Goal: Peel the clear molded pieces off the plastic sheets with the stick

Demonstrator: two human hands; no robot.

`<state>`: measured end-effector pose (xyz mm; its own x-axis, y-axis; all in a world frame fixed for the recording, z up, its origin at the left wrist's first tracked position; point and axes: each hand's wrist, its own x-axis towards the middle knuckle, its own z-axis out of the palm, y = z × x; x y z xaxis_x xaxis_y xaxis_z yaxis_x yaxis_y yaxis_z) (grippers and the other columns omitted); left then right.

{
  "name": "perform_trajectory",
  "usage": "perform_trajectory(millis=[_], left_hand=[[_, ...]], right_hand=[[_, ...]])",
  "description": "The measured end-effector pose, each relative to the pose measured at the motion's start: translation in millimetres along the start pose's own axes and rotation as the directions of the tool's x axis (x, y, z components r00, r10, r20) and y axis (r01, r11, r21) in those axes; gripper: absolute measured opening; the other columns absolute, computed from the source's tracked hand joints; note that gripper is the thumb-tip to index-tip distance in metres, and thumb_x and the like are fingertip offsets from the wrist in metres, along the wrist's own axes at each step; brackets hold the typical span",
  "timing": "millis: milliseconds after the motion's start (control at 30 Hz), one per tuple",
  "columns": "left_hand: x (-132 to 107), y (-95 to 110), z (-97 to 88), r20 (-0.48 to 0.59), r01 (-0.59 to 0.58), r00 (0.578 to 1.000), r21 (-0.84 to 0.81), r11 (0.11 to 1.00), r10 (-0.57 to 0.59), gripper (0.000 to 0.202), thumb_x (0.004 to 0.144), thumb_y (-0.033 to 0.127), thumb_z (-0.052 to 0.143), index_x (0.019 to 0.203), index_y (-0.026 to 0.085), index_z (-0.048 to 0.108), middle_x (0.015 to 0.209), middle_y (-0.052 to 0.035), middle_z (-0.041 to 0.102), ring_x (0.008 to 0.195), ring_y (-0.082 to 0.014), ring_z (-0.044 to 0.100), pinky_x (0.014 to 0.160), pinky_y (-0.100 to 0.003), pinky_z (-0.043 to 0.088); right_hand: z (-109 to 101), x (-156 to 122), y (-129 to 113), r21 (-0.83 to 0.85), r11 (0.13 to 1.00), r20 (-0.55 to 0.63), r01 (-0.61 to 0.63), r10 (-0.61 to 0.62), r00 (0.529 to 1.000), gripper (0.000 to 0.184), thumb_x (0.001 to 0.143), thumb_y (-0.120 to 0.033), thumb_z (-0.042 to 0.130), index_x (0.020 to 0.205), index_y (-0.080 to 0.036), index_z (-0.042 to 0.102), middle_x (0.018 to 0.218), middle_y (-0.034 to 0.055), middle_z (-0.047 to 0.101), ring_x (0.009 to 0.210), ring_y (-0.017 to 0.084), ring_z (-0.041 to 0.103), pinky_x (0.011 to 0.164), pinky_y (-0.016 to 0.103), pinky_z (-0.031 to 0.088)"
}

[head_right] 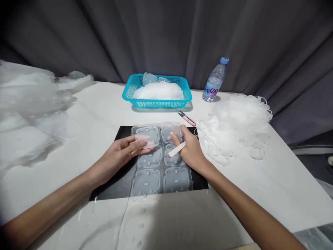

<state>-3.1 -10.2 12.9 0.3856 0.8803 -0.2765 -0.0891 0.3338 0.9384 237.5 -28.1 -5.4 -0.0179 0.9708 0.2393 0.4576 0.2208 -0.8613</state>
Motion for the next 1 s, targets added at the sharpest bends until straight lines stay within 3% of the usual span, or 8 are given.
perform_trajectory(millis=[133,333,467,533,633,767,867,1000], left_hand=[[2,1,-7.3,-0.039,-0.027,0.999,0.082,0.996,0.03,0.038,0.088,0.04,0.082,0.116,0.016,0.073,0.114,-0.0084,0.08,0.107,-0.0229,0.077,0.106,-0.035,0.057],[5,-2,-18.1,-0.12,-0.179,0.961,0.418,0.89,0.25,0.037,0.088,0.05,0.077,0.099,0.018,0.062,0.084,-0.0032,0.074,0.081,-0.0211,0.075,0.081,-0.034,0.061],[3,0,-19.4,-0.15,-0.201,0.844,0.802,0.563,0.515,0.034,0.092,0.047,0.072,0.104,0.021,0.053,0.088,-0.0007,0.063,0.076,-0.0178,0.062,0.072,-0.032,0.053],[2,2,-15.2,-0.006,-0.255,0.8,0.902,0.349,0.6,0.03,0.096,0.044,0.068,0.108,0.021,0.054,0.099,-0.0044,0.063,0.089,-0.0214,0.062,0.083,-0.036,0.052],[6,5,-5.4,0.344,-0.461,0.785,0.88,0.116,0.515,0.026,0.103,0.041,0.059,0.118,0.02,0.06,0.121,-0.0105,0.066,0.117,-0.0278,0.061,0.104,-0.043,0.046],[27,6,0.3,0.492,-0.568,0.796,0.808,0.155,0.351,0.044,0.102,0.046,0.06,0.135,0.018,0.063,0.144,-0.0155,0.064,0.138,-0.0328,0.056,0.118,-0.048,0.039],[41,4,-4.0,0.512,-0.582,0.807,0.774,0.25,0.294,0.052,0.098,0.051,0.065,0.141,0.022,0.064,0.154,-0.0119,0.059,0.142,-0.0328,0.055,0.122,-0.049,0.037],[47,0,-8.9,0.489,-0.577,0.808,0.773,0.266,0.329,0.053,0.095,0.053,0.066,0.139,0.023,0.067,0.158,-0.01,0.055,0.143,-0.0315,0.054,0.125,-0.048,0.035]], right_hand=[[-3,4,11,-0.217,0.976,-0.028,0.031,-0.038,0.999,0.029,0.097,-0.042,0.062,0.079,-0.024,0.047,0.069,-0.0043,0.046,0.067,0.017,0.046,0.063,0.028,0.035],[-7,17,22,-0.256,0.962,-0.11,0.098,-0.13,0.985,0.025,0.102,-0.045,0.055,0.099,-0.022,0.064,0.089,0.0048,0.066,0.087,0.024,0.059,0.085,0.038,0.044],[-14,16,13,-0.216,0.959,-0.154,0.183,-0.219,0.964,0.049,0.11,-0.054,0.027,0.098,-0.024,0.065,0.104,0.0077,0.066,0.108,0.026,0.057,0.101,0.044,0.042],[-17,12,5,-0.129,0.974,-0.11,0.186,-0.201,0.974,0.054,0.11,-0.058,0.022,0.099,-0.024,0.063,0.101,0.0063,0.064,0.098,0.023,0.059,0.096,0.042,0.045],[-21,9,-6,-0.042,0.988,0.035,0.15,-0.148,0.988,0.045,0.108,-0.057,0.038,0.092,-0.023,0.062,0.089,0.0032,0.063,0.079,0.019,0.06,0.084,0.036,0.049],[-22,7,-12,-0.019,0.99,0.212,0.139,-0.132,0.968,0.021,0.101,-0.042,0.064,0.094,-0.022,0.067,0.095,0.0034,0.069,0.084,0.018,0.065,0.079,0.031,0.051],[-23,5,-11,-0.016,0.991,0.287,0.135,-0.125,0.95,0.013,0.1,-0.035,0.065,0.103,-0.023,0.069,0.101,0.0038,0.071,0.088,0.019,0.069,0.083,0.031,0.053],[-22,6,-9,-0.042,0.975,0.301,0.218,-0.195,0.934,0.012,0.102,-0.033,0.062,0.101,-0.023,0.07,0.102,0.0051,0.072,0.091,0.019,0.069,0.084,0.032,0.054]])
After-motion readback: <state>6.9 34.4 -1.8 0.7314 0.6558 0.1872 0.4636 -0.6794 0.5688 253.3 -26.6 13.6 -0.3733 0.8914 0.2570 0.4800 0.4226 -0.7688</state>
